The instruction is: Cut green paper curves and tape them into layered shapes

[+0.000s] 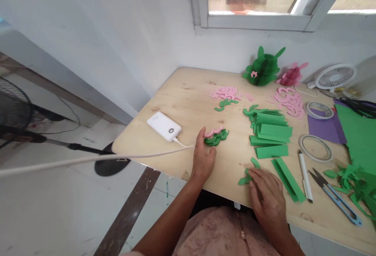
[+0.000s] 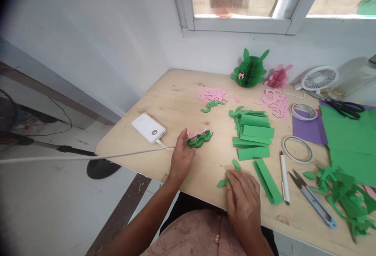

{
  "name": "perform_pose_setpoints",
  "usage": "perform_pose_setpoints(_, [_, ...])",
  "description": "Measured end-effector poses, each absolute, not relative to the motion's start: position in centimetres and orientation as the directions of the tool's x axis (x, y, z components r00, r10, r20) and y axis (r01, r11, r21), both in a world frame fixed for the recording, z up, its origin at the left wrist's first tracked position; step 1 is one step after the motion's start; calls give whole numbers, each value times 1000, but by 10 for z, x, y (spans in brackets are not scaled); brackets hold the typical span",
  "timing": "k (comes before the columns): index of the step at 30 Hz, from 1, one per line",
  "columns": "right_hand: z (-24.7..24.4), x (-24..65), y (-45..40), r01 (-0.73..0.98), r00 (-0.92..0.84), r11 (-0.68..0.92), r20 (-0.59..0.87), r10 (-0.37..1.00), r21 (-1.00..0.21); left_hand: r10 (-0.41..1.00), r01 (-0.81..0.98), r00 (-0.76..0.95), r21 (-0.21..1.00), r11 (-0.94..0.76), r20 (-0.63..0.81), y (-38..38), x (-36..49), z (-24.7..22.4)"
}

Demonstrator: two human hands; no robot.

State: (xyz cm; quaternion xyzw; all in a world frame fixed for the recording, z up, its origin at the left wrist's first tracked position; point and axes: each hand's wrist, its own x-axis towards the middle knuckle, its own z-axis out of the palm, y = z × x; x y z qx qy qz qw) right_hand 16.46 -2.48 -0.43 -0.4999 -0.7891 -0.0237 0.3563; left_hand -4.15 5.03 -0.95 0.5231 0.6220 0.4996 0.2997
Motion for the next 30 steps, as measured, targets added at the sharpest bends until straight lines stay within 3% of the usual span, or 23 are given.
perform_pose_setpoints(10, [-11, 166, -25, 805, -246, 510, 611, 753, -304, 883, 616, -264, 773, -155, 388, 67, -61, -2])
perform_pose_setpoints(15, [-13, 167, -23, 807, -248, 508, 610, 753, -300, 920, 745, -147, 653, -139, 363, 82, -73, -2])
perform_pose_setpoints(30, [-15, 167, -22, 811, -247, 510, 622, 743, -286, 970, 812, -102, 582, -46, 219, 104, -78, 16])
